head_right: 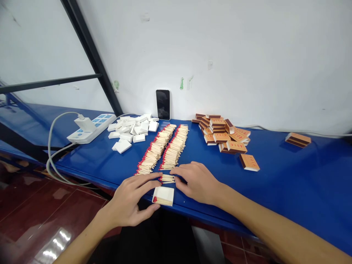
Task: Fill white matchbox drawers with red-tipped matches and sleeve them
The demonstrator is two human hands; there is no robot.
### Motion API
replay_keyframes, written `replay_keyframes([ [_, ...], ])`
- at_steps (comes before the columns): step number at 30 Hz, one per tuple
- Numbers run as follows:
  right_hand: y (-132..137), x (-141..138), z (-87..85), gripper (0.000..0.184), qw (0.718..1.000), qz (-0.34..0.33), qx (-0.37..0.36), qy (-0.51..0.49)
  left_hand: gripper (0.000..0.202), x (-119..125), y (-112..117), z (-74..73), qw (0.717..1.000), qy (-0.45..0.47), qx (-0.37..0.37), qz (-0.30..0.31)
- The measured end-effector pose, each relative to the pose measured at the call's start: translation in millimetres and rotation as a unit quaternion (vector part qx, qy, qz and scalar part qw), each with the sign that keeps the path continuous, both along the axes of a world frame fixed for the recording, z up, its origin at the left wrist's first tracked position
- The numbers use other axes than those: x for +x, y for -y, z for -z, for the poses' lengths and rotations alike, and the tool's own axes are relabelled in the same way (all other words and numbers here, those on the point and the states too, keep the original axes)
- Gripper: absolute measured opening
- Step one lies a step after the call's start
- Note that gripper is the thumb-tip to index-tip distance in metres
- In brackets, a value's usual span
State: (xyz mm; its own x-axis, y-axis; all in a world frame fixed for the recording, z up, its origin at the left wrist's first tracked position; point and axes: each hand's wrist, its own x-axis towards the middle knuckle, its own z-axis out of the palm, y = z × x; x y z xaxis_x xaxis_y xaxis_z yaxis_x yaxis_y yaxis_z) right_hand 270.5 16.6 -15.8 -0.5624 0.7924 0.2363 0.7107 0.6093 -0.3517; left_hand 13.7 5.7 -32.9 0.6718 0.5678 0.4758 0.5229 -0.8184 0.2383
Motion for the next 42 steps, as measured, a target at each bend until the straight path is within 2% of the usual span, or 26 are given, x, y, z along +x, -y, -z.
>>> replay_keyframes([
  [8, 1.0, 0.3, -2.7, 0.024, 1.0, -0.007, -0.004, -0.004, 0.038, -0.8, -0.6, 0.9, 1.0, 0.005, -0.002, 0.005],
  [15, 1.2, 1.7, -5.9, 0.026, 0.996, -0.089, -0.006, -0.004, 0.035, -1.4, 0.2, 2.4, 1.0, 0.021, 0.002, 0.004],
  [18, 1.4, 2.2, -5.7, 0.027, 0.995, -0.102, -0.002, 0.004, 0.035, -2.4, -0.2, 4.2, 0.999, 0.037, 0.011, 0.0],
  [26, 2.9, 3.6, -3.4, 0.029, 0.994, -0.108, 0.007, 0.018, 0.031, -2.5, -2.4, 5.6, 0.997, 0.06, 0.048, 0.026],
  [42, 1.9, 2.8, -2.1, 0.031, 0.993, -0.109, 0.007, 0.032, 0.027, -0.5, -1.8, 1.4, 0.999, 0.023, 0.019, 0.025],
])
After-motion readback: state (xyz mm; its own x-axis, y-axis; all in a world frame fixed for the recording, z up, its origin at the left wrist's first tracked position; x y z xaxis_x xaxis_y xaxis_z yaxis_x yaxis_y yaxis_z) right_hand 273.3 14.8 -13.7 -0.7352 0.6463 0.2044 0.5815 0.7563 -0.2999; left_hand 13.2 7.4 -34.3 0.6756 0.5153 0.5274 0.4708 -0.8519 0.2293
